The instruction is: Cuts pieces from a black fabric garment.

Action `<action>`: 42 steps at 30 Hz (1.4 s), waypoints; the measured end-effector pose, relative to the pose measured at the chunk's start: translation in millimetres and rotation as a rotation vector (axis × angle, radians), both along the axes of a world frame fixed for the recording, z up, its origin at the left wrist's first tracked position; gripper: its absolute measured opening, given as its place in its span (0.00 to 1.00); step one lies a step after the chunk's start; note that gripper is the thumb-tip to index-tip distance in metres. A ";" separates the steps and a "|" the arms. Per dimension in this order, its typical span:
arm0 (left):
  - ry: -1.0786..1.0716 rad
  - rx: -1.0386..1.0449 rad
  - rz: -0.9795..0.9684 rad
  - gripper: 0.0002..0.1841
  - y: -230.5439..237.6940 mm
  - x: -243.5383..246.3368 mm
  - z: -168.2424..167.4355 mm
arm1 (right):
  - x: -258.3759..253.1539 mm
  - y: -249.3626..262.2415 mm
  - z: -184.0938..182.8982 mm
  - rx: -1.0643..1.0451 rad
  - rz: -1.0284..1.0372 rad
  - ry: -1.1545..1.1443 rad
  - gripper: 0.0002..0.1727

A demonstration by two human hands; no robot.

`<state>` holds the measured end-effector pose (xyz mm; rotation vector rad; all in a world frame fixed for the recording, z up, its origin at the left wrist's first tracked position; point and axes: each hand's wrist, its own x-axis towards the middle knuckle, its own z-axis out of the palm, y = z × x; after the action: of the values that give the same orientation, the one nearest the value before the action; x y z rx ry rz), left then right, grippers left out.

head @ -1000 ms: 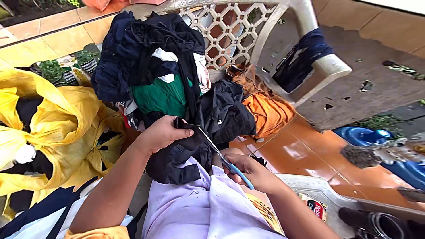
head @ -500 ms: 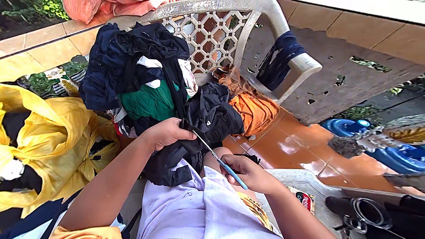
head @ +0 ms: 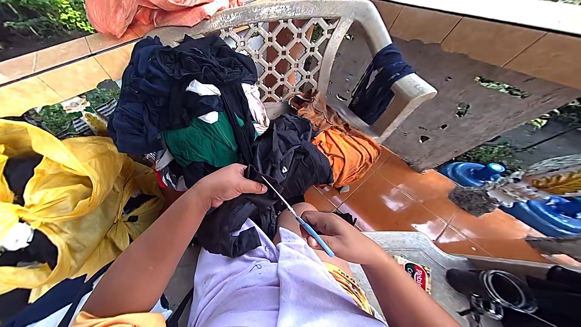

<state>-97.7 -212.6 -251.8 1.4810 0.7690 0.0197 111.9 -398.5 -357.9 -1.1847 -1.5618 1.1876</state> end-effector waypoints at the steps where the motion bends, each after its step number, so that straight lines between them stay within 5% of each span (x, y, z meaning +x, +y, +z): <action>1: -0.007 0.001 -0.009 0.04 2.1 -0.8 -0.2 | 0.6 0.6 -0.7 0.017 0.002 -0.001 0.30; 8: -0.013 0.072 -0.253 0.22 44.9 -29.5 -24.2 | 6.3 -0.7 -2.1 -0.037 0.017 0.009 0.24; 13: 0.174 -0.012 -0.379 0.07 67.0 -64.4 -55.4 | 13.6 -1.5 -4.8 -0.049 0.039 0.004 0.25; 17: -0.047 -0.047 -0.229 0.09 76.9 -91.2 -45.8 | 11.7 0.3 -9.1 -0.095 0.041 0.083 0.23; 22: -0.328 0.165 -0.019 0.08 74.0 -89.7 16.8 | -17.6 10.6 -10.7 -0.132 0.054 0.332 0.17; 25: -0.162 0.508 0.232 0.05 68.2 -73.8 35.7 | -34.8 16.2 -10.9 -0.151 0.001 0.462 0.16; 28: 0.104 0.886 0.470 0.27 68.7 -59.1 9.0 | -42.9 16.9 -20.9 -0.280 -0.144 0.528 0.12; 29: 0.085 0.903 0.512 0.27 62.4 -56.6 -7.9 | -43.1 16.5 -26.9 -0.337 -0.186 0.519 0.11; 32: 0.052 0.430 0.404 0.16 14.5 -47.5 -68.8 | -43.2 13.0 -46.4 -0.530 -0.283 0.460 0.14; 36: -0.068 -0.396 0.202 0.25 -42.1 -27.6 -154.1 | -48.1 7.8 -57.6 -0.623 -0.332 0.432 0.14; 39: -0.392 -0.738 0.545 0.27 -54.8 -11.2 -185.3 | -51.6 5.4 -52.3 -0.611 -0.327 0.457 0.13; 42: -0.629 -0.923 0.934 0.28 -41.9 4.9 -179.9 | -53.4 3.6 -45.0 -0.601 -0.306 0.464 0.11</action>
<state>-92.8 -254.5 -431.7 0.1242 0.7234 0.7061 58.5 -394.8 -402.8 -1.3311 -0.6635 1.6297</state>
